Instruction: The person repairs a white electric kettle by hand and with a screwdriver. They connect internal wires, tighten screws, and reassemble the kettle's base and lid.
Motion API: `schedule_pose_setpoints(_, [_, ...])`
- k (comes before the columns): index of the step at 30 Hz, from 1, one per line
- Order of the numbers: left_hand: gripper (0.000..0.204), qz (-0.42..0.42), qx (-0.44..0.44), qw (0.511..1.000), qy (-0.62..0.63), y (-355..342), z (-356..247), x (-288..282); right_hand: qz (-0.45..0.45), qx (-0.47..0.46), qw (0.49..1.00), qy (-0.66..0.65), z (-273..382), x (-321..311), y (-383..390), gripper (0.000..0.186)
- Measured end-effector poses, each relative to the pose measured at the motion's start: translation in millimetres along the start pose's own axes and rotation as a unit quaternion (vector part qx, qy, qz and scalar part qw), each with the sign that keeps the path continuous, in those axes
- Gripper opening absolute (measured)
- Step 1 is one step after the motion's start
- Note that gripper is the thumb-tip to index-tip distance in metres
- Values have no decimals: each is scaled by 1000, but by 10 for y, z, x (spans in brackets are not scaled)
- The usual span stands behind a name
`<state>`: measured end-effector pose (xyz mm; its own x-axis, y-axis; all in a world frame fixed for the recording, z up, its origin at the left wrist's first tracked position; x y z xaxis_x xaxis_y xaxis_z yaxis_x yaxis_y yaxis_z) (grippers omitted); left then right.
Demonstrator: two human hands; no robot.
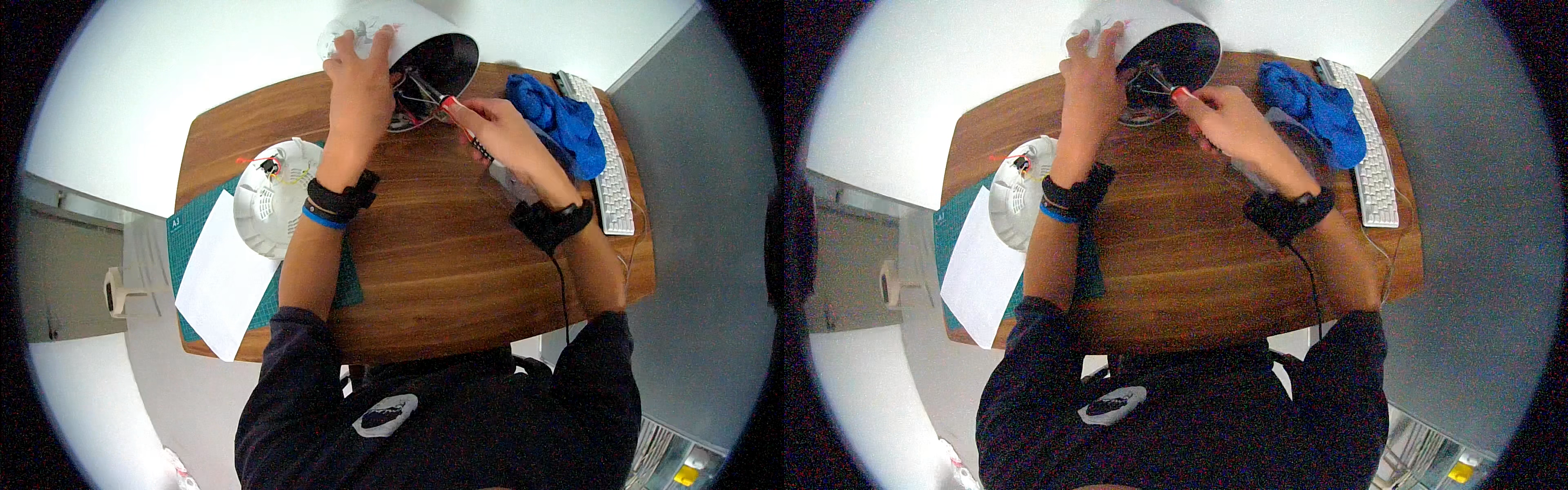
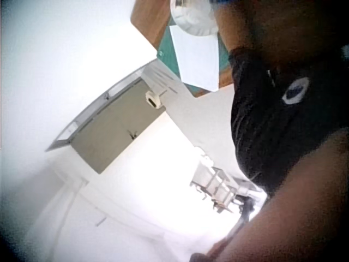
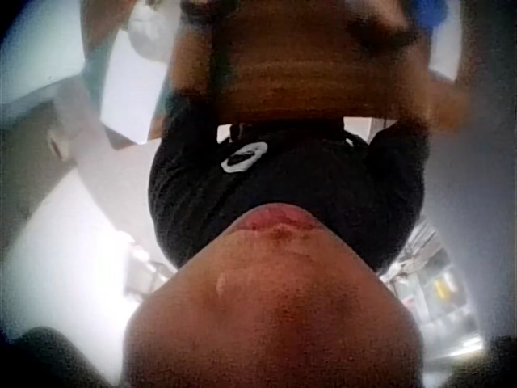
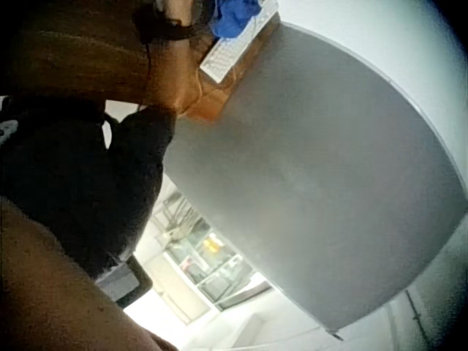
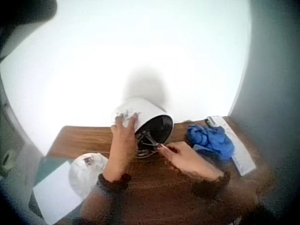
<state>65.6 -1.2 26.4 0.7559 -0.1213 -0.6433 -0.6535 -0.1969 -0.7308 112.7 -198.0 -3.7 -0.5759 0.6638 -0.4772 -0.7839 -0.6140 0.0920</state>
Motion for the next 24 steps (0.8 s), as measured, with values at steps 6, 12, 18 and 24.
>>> schedule_pose_setpoints(6, [73,19,-7,999,27,-34,-2,20,-171,-195,938,232,135,-16,131,33])
schedule_pose_setpoints(12, [77,48,-26,998,14,-35,-19,-13,-234,-253,820,458,421,96,338,22])
schedule_pose_setpoints(18, [70,28,-2,999,22,-18,-21,1,-202,-228,882,360,319,11,224,27])
schedule_pose_setpoints(24, [70,42,-16,999,22,-52,-4,13,-158,-169,930,286,197,22,82,31])
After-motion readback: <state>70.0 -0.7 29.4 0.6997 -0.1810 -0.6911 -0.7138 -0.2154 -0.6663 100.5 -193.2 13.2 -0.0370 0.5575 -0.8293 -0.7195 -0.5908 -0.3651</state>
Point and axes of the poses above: each hand's wrist, its own y-axis away from the middle knuckle, its own x-axis out of the palm, z = x × y, the point moved 6 cm from there along -y, towards the middle knuckle, and after that the axes turned 1 degree about -x, right-handed, at the moved point
